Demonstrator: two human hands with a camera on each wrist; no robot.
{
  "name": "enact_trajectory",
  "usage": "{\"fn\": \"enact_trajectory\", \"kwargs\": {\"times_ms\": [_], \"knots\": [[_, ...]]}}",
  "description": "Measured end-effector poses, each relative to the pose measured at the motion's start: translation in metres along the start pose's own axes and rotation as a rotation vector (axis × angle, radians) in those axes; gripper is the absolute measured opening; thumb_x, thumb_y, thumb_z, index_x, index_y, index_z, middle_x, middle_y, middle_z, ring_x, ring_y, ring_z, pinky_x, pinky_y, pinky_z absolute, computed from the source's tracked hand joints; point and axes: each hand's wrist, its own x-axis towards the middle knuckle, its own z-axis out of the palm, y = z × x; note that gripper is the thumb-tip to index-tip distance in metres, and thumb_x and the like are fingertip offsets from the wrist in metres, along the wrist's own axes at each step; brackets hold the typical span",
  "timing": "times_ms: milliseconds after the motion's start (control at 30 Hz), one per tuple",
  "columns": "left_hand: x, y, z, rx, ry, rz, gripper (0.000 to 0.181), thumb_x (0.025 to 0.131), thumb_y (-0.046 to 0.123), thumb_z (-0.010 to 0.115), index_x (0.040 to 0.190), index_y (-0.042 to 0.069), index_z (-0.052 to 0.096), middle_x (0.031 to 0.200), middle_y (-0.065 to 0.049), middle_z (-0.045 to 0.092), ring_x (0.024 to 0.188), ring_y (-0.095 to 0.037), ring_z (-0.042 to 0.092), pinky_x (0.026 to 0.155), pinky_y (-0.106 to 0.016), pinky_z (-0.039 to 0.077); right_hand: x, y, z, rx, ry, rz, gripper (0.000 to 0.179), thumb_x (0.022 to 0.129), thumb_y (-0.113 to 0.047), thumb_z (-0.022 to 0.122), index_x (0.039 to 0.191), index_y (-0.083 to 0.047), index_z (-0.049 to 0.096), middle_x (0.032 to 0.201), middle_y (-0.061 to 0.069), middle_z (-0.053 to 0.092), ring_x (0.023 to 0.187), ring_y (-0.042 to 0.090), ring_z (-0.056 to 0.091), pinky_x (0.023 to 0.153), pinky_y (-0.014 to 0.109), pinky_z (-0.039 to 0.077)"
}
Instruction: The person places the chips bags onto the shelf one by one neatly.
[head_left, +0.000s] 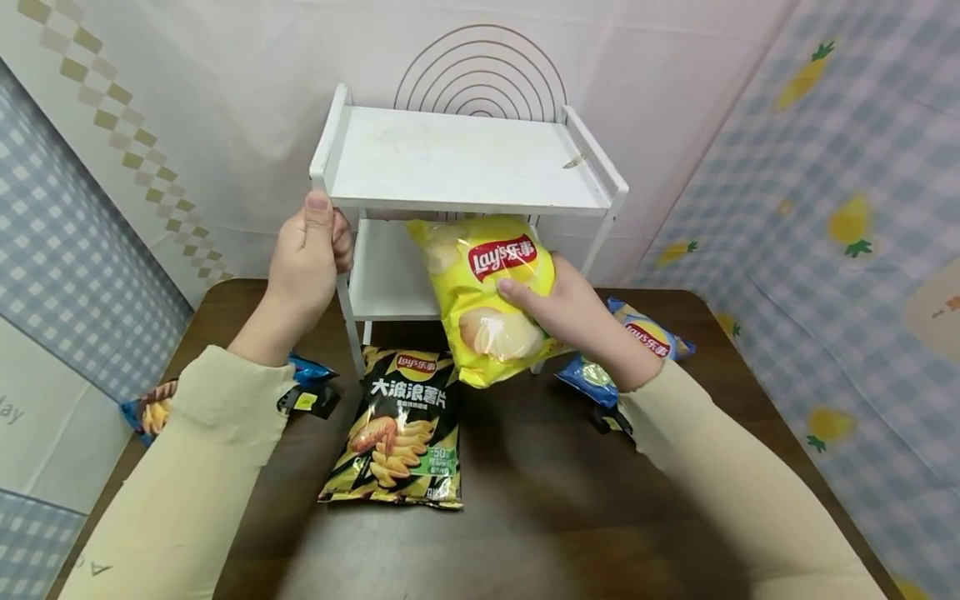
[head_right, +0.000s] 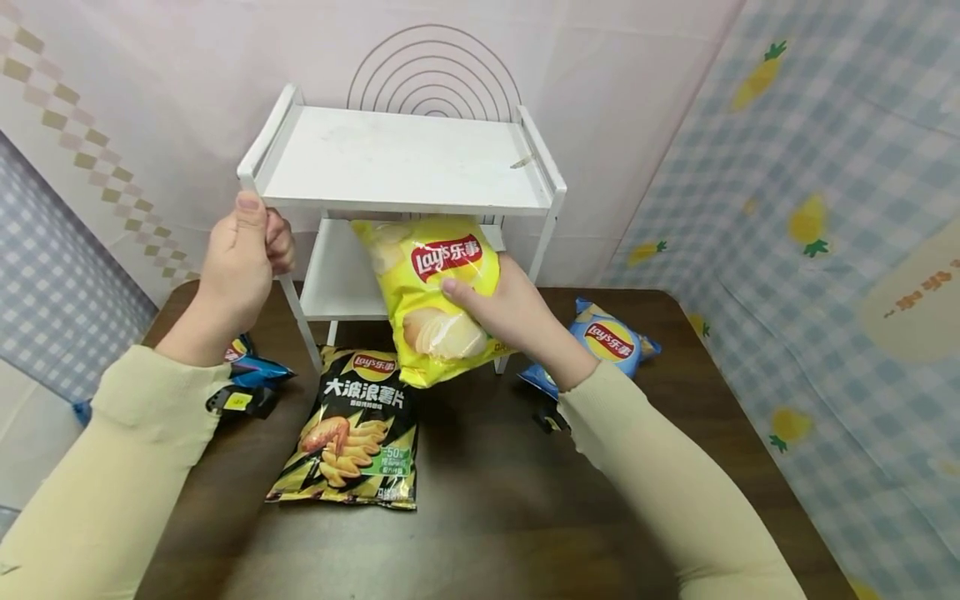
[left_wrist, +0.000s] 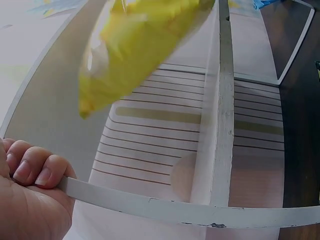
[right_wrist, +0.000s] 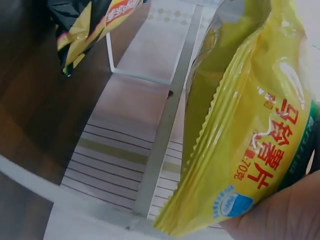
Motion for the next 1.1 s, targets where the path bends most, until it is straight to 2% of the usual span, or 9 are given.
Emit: {"fn": "enact_trajectory", "kwargs": {"times_ms": [267, 367, 500, 600, 767, 900, 967, 1100], "knots": [[0.000, -0.001, 0.002, -0.013, -0.003, 0.007, 0.052, 0.106, 0.036, 0.023, 0.072, -0.002, 0.027, 0.057, -0.004, 0.024, 0.049, -0.018, 0.020, 0.047, -0.028, 0.017, 0.031, -0.008, 0.004, 0.110, -0.001, 0.061, 0.051, 0.092, -0.050, 0.061, 0.119, -0.008, 0.049, 0.101, 0.015, 0.060, 0.075, 0.027, 0.065, 0.063, 0.037, 0.056], [0.000, -0.002, 0.003, -0.017, -0.004, 0.007, 0.052, 0.106, 0.036, 0.023, 0.072, -0.002, 0.027, 0.057, -0.004, 0.024, 0.049, -0.017, 0.020, 0.047, -0.028, 0.017, 0.038, -0.005, 0.004, 0.079, 0.035, 0.129, 0.063, 0.090, -0.053, 0.061, 0.128, -0.009, 0.039, 0.110, 0.013, 0.052, 0.085, 0.025, 0.062, 0.070, 0.035, 0.054], [-0.001, -0.002, 0.004, -0.024, -0.004, 0.016, 0.051, 0.106, 0.035, 0.023, 0.072, -0.002, 0.027, 0.057, -0.004, 0.024, 0.048, -0.017, 0.020, 0.046, -0.027, 0.017, 0.042, 0.001, 0.006, -0.016, 0.090, 0.195, 0.080, 0.089, -0.056, 0.060, 0.142, -0.010, 0.021, 0.119, 0.013, 0.044, 0.094, 0.025, 0.057, 0.079, 0.036, 0.050], [-0.001, -0.001, 0.005, -0.031, -0.006, 0.022, 0.051, 0.106, 0.035, 0.023, 0.072, -0.003, 0.026, 0.057, -0.004, 0.023, 0.048, -0.017, 0.019, 0.046, -0.028, 0.016, 0.041, 0.002, 0.008, -0.136, 0.134, 0.147, 0.082, 0.090, -0.051, 0.060, 0.146, -0.008, 0.018, 0.127, 0.019, 0.037, 0.102, 0.027, 0.051, 0.086, 0.039, 0.047], [-0.001, 0.000, 0.007, -0.035, -0.005, 0.023, 0.051, 0.106, 0.035, 0.023, 0.072, -0.002, 0.026, 0.057, -0.004, 0.023, 0.048, -0.017, 0.019, 0.046, -0.028, 0.016, 0.029, -0.001, 0.014, -0.289, 0.156, -0.008, 0.078, 0.090, -0.045, 0.059, 0.146, -0.005, 0.024, 0.144, 0.025, 0.014, 0.122, 0.032, 0.034, 0.097, 0.045, 0.041], [-0.001, 0.000, 0.008, -0.030, -0.005, 0.026, 0.050, 0.106, 0.035, 0.023, 0.072, -0.002, 0.027, 0.057, -0.004, 0.023, 0.048, -0.017, 0.019, 0.046, -0.027, 0.016, 0.019, 0.000, 0.016, -0.352, 0.102, -0.067, 0.075, 0.092, -0.048, 0.055, 0.149, -0.010, 0.025, 0.151, 0.025, 0.007, 0.132, 0.036, 0.029, 0.098, 0.049, 0.040], [-0.001, 0.000, 0.009, -0.033, -0.007, 0.027, 0.050, 0.106, 0.034, 0.023, 0.073, -0.003, 0.026, 0.057, -0.004, 0.024, 0.048, -0.017, 0.020, 0.046, -0.027, 0.016, 0.014, 0.000, 0.017, -0.404, 0.054, -0.064, 0.072, 0.093, -0.050, 0.050, 0.151, -0.013, 0.026, 0.154, 0.021, 0.009, 0.134, 0.036, 0.028, 0.096, 0.049, 0.040], [-0.002, 0.001, 0.009, -0.027, -0.006, 0.022, 0.051, 0.106, 0.035, 0.023, 0.073, -0.003, 0.026, 0.057, -0.004, 0.023, 0.048, -0.017, 0.019, 0.046, -0.028, 0.016, 0.007, -0.003, 0.016, -0.510, -0.067, -0.061, 0.070, 0.096, -0.052, 0.041, 0.154, -0.018, 0.022, 0.158, 0.015, 0.009, 0.140, 0.034, 0.020, 0.102, 0.053, 0.034]]}}
